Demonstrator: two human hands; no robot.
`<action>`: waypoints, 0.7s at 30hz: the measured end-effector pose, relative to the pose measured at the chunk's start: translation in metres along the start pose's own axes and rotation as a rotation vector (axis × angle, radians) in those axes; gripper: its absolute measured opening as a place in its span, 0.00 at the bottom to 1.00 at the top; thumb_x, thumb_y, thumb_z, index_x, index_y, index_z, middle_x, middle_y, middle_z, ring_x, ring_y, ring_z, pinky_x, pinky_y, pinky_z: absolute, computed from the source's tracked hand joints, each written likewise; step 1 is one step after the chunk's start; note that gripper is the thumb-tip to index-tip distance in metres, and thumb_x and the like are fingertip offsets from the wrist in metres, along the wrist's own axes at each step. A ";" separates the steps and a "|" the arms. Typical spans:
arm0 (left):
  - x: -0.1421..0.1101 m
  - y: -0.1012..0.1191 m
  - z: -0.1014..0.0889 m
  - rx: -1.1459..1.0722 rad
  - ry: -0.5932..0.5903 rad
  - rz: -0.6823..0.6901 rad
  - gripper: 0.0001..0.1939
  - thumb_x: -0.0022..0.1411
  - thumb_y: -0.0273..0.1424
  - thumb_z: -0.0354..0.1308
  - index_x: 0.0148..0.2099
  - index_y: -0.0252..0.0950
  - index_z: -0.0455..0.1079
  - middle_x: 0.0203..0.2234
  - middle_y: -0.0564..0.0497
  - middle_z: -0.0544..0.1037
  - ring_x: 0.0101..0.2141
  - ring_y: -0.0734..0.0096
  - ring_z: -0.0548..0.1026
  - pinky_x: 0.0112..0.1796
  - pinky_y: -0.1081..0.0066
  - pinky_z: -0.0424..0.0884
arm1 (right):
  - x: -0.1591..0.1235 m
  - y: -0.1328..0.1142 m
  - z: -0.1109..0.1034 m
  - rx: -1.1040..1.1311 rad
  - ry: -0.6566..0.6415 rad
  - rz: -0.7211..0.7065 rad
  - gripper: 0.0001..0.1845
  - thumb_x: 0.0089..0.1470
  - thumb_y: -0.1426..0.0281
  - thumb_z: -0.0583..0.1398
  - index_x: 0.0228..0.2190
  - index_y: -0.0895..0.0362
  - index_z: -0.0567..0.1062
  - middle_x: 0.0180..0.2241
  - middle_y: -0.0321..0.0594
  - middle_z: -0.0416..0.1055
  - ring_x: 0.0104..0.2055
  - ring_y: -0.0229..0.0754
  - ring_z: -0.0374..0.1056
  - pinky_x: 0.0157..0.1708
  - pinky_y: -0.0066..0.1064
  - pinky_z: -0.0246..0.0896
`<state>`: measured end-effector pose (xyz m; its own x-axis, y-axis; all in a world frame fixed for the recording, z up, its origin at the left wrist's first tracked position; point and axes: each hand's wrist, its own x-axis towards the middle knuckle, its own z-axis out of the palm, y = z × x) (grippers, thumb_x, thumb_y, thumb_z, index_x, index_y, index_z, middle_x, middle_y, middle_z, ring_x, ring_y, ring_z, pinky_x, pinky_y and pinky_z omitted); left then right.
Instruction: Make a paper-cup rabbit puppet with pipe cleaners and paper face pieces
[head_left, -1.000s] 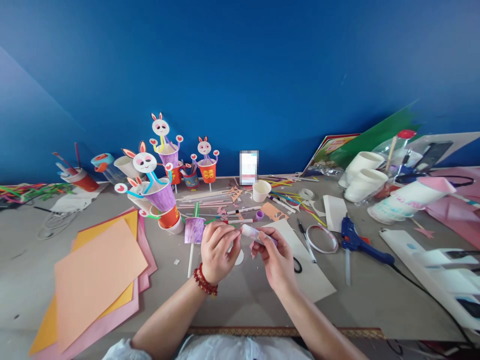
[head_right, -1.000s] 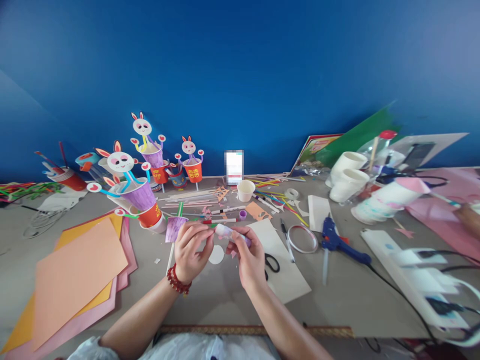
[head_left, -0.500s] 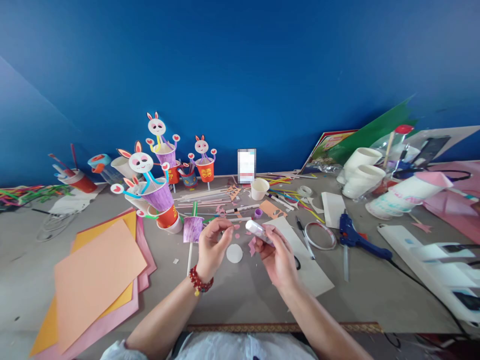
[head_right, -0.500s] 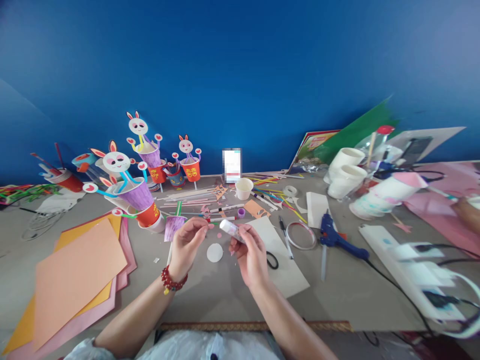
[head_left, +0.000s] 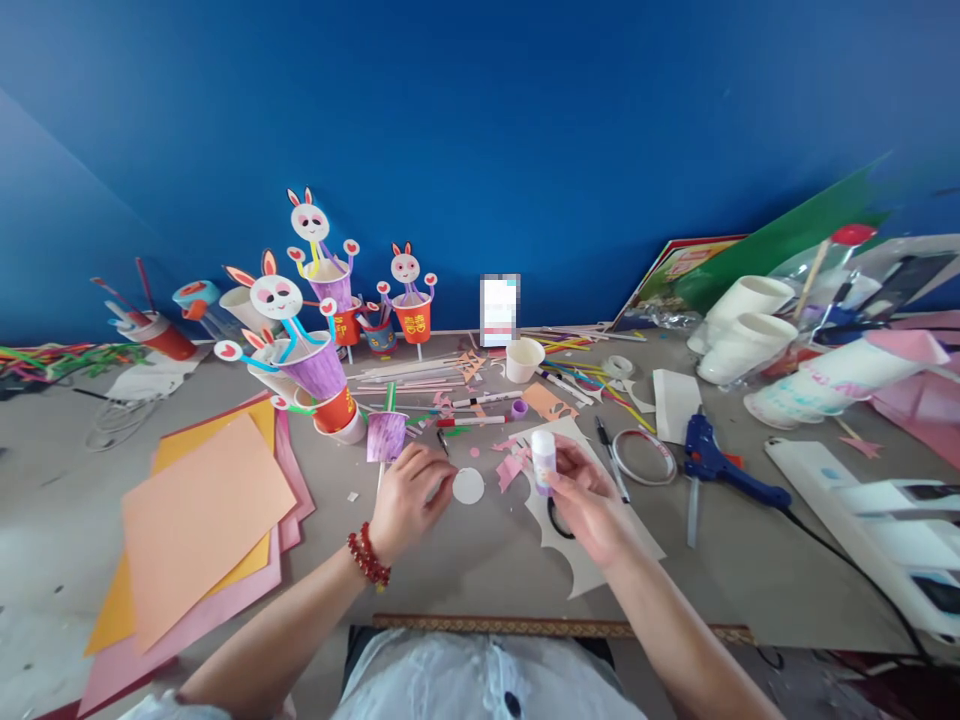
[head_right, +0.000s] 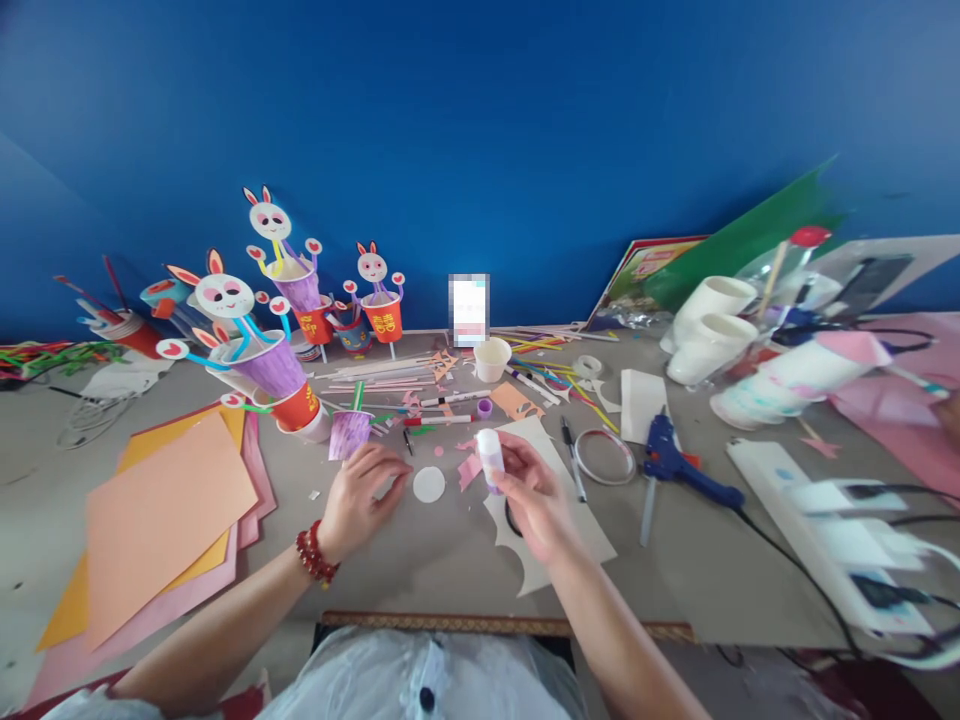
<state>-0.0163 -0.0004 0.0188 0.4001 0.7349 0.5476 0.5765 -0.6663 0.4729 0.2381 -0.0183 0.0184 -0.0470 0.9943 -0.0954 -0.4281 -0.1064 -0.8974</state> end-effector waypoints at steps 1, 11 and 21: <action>-0.005 -0.003 0.003 0.029 -0.038 0.018 0.07 0.63 0.23 0.56 0.42 0.37 0.73 0.35 0.47 0.78 0.38 0.64 0.73 0.40 0.64 0.73 | 0.001 0.001 0.000 -0.073 0.007 -0.022 0.23 0.46 0.66 0.70 0.46 0.49 0.76 0.42 0.41 0.77 0.46 0.49 0.72 0.46 0.41 0.69; -0.018 -0.012 0.013 0.113 -0.079 0.039 0.10 0.65 0.24 0.54 0.44 0.37 0.74 0.35 0.46 0.78 0.37 0.64 0.74 0.39 0.63 0.75 | 0.007 0.011 -0.005 -0.607 0.098 -0.282 0.27 0.48 0.70 0.67 0.52 0.49 0.74 0.43 0.42 0.77 0.46 0.51 0.72 0.50 0.43 0.68; -0.020 -0.013 0.016 0.112 -0.087 0.037 0.08 0.65 0.24 0.54 0.44 0.36 0.73 0.36 0.46 0.77 0.37 0.64 0.73 0.38 0.65 0.74 | 0.019 0.020 0.017 -0.778 -0.016 -0.362 0.29 0.52 0.73 0.63 0.55 0.47 0.71 0.45 0.42 0.77 0.40 0.49 0.74 0.46 0.41 0.69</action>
<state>-0.0210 -0.0044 -0.0093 0.4802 0.7213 0.4992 0.6339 -0.6787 0.3709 0.2136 -0.0018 0.0060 -0.0423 0.9661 0.2546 0.3209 0.2544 -0.9123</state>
